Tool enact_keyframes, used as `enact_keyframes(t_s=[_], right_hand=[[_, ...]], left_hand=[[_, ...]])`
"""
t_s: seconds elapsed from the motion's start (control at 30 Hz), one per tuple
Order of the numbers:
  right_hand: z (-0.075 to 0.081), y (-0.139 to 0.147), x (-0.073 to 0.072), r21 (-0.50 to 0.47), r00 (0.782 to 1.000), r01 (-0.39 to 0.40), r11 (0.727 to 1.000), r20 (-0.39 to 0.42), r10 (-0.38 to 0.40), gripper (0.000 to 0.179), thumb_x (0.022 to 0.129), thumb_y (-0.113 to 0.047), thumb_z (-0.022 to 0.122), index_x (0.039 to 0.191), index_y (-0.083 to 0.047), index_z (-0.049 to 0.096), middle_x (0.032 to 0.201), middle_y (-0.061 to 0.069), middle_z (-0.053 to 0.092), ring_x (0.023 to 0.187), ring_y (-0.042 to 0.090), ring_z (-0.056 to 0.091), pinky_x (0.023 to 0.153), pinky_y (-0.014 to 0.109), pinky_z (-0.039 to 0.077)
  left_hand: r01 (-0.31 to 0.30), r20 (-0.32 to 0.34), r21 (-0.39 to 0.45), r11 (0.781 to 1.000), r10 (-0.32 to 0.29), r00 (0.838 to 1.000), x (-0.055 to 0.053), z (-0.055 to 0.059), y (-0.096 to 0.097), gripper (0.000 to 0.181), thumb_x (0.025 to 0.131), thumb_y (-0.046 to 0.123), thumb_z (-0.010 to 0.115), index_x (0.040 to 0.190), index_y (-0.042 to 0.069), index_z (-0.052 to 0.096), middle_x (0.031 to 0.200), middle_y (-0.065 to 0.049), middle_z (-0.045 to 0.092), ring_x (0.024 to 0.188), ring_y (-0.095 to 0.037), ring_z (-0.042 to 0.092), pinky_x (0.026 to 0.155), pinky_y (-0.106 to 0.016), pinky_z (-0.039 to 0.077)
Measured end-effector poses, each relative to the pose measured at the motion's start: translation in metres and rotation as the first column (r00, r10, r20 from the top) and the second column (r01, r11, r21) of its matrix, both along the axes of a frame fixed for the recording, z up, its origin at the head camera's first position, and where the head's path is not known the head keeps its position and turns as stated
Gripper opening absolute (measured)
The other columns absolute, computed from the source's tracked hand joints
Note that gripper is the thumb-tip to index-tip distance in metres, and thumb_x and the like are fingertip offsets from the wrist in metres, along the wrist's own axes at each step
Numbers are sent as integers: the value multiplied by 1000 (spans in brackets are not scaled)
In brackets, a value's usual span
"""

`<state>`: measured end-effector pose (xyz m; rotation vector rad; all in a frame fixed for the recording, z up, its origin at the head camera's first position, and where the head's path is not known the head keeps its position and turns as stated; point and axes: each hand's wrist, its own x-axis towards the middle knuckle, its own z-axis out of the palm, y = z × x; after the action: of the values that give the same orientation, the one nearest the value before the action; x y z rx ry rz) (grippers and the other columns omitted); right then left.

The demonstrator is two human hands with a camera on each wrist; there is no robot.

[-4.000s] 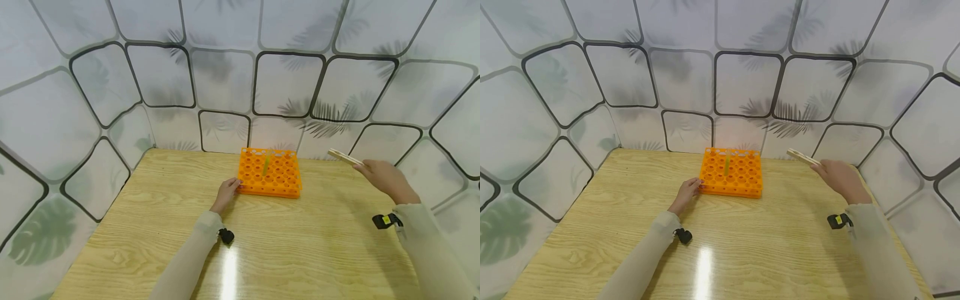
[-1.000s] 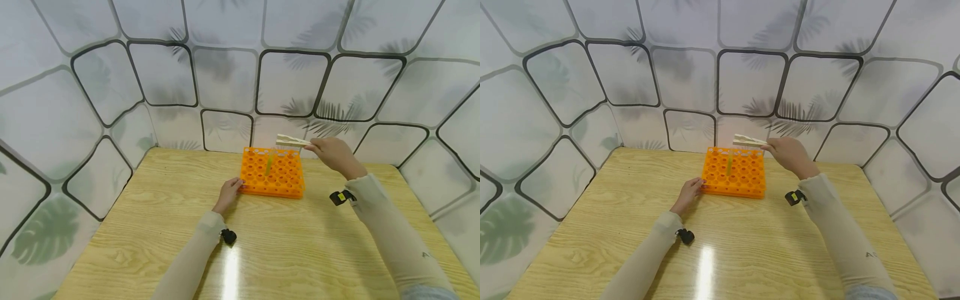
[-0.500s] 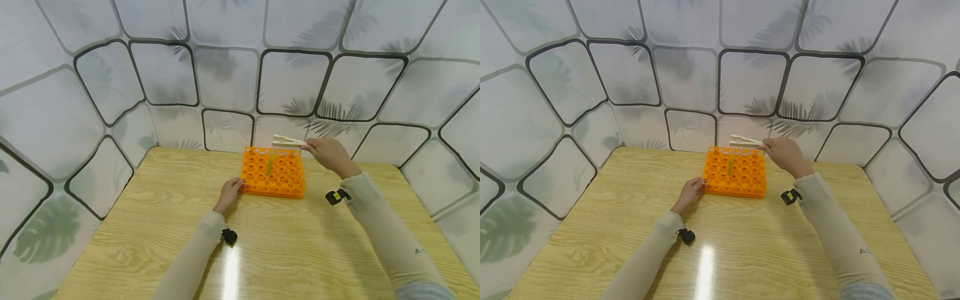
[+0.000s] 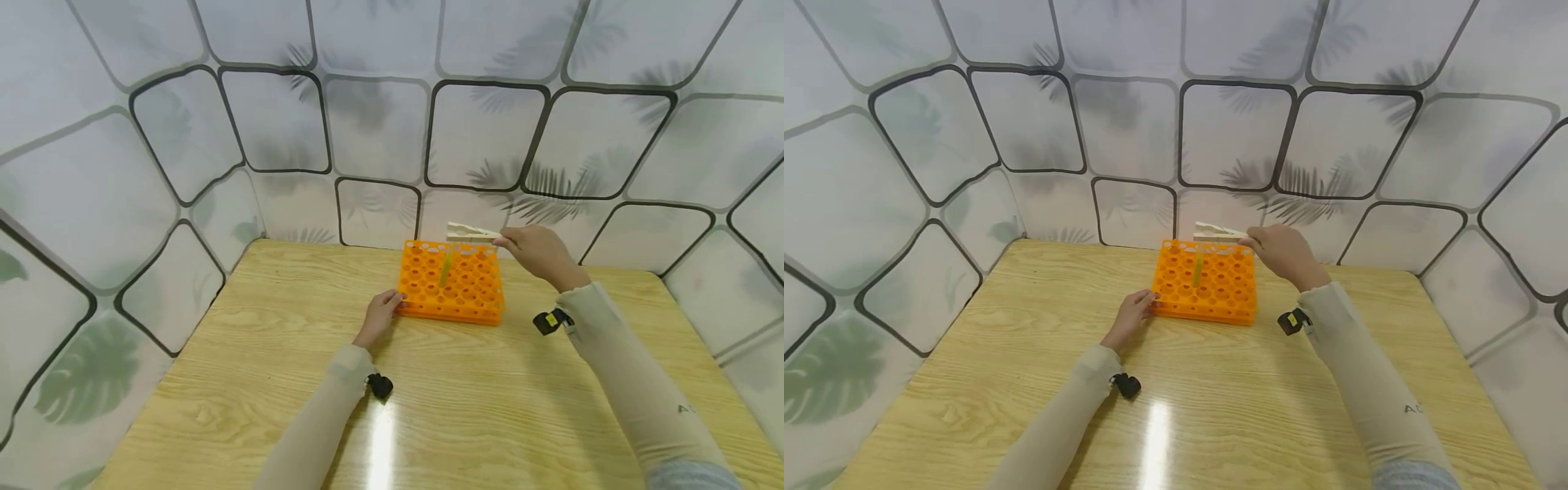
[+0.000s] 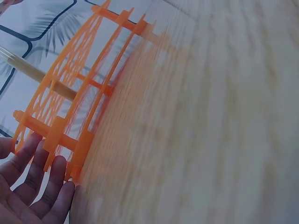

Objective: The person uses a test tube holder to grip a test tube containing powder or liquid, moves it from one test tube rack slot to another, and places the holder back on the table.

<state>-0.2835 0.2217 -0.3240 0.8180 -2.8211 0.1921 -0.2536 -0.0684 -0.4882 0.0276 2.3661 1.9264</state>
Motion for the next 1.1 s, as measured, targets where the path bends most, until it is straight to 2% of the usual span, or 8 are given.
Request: enact_keyframes(t_s=[0.33, 0.67, 0.97, 1.1], right_hand=[[-9, 3, -6, -10, 1000, -23, 1000, 19, 23, 38, 100, -33, 40, 68, -12, 37, 56, -2, 25, 51, 12, 26, 58, 30, 31], [-13, 2, -10, -17, 999, -46, 999, 8, 46, 37, 100, -29, 44, 67, -12, 36, 55, -2, 24, 50, 12, 25, 57, 30, 30], [-15, -1, -11, -23, 998, -62, 998, -1, 62, 38, 99, -30, 44, 67, -12, 37, 55, -3, 23, 50, 12, 23, 56, 29, 29], [-17, -1, -12, -24, 998, -60, 998, 8, 61, 38, 99, -31, 44, 67, -12, 36, 55, -3, 22, 50, 12, 22, 56, 29, 29]], left_hand=[[-2, -6, -1, 1000, 2, 1000, 0, 0, 3, 32, 100, 21, 44, 107, -2, 65, 106, -21, 67, 101, -30, 61, 71, -26, 47], [-10, -9, 3, 1000, 10, 1000, 1, 0, 3, 32, 100, 21, 44, 107, -3, 65, 104, -22, 67, 101, -31, 62, 72, -26, 47], [-1, -25, -11, 1000, 1, 1000, 1, 0, 1, 33, 101, 22, 44, 108, -3, 64, 106, -22, 67, 103, -31, 61, 76, -33, 49], [-6, -19, -17, 1000, 5, 1000, 0, -1, 1, 32, 100, 22, 44, 108, -2, 65, 105, -21, 67, 103, -30, 61, 75, -30, 48]])
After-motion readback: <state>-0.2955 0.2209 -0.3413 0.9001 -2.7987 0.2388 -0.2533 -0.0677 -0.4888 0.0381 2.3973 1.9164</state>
